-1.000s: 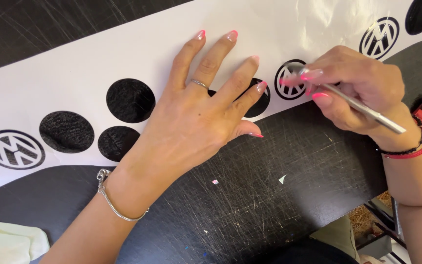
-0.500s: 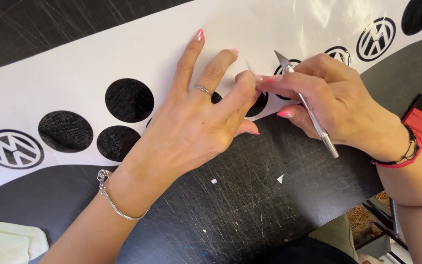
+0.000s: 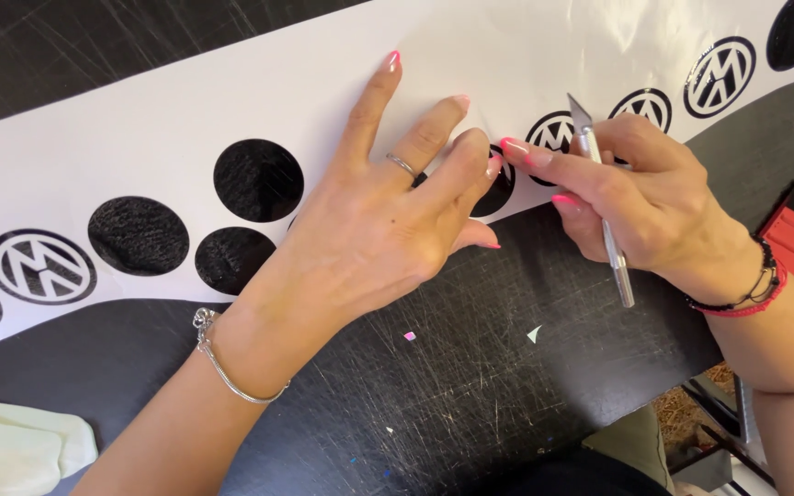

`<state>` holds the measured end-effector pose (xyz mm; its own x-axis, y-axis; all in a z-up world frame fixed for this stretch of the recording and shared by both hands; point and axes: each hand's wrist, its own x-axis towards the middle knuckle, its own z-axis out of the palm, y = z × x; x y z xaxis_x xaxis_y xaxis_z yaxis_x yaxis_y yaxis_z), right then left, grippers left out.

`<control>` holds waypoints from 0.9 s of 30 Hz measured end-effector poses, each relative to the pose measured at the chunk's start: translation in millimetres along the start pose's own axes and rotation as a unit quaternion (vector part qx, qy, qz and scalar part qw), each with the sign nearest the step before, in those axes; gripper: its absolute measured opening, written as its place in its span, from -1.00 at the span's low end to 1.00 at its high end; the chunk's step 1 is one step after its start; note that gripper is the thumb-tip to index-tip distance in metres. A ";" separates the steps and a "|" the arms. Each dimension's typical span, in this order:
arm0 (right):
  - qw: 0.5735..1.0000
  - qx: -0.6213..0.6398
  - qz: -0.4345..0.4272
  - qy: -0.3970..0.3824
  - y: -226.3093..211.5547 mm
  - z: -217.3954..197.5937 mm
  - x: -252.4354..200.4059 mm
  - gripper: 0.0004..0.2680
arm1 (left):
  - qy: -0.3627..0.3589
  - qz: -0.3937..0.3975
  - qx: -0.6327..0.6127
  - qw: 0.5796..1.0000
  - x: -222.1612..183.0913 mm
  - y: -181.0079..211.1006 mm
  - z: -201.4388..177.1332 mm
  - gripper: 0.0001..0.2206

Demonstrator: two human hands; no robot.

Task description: Using a precision craft knife to remove excess vinyl from a sheet of cut decals, specifically circular shapes and logos.

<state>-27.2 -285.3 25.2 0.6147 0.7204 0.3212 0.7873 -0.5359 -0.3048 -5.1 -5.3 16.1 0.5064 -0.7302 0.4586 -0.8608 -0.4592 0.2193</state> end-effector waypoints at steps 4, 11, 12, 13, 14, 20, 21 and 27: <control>1.000 0.023 -0.010 -0.015 3.2 -1.0 -4.0 -0.77 | -0.015 -0.004 0.004 1.000 0.2 0.5 -2.7 -0.44; 0.998 -0.041 0.001 -0.043 2.2 0.3 -9.0 -0.72 | 0.008 -0.002 -0.009 1.000 1.5 0.9 0.4 -0.48; 0.998 -0.039 0.002 -0.043 2.1 0.2 -8.8 -0.74 | 0.011 -0.001 -0.010 1.000 1.3 1.0 0.5 -0.49; 0.998 -0.037 0.003 -0.043 2.0 0.1 -8.6 -0.75 | 0.015 0.000 -0.010 1.000 0.9 1.0 0.5 -0.50; 0.998 -0.037 0.003 -0.043 2.6 0.8 -8.1 -0.75 | 0.014 0.000 -0.010 1.000 0.9 1.1 -0.4 -0.50; 0.999 -0.010 0.023 -0.032 2.6 -4.8 2.6 -0.66 | 0.018 0.004 -0.020 1.000 0.5 0.5 0.4 -0.58; 0.992 0.093 0.082 -0.022 1.0 -8.9 5.0 -0.56 | 0.019 0.004 -0.028 0.999 0.6 0.5 0.2 -0.61; 0.937 0.264 0.171 0.154 28.7 11.4 -29.1 -0.65 | 0.039 0.007 -0.034 0.999 3.2 -0.2 0.2 -0.77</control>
<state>-23.0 -316.6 -3.1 0.8750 0.3424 0.3422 0.4587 -0.3604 -0.8122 -3.3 -7.7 17.4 0.4905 -0.6939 0.5273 -0.8710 -0.4109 0.2694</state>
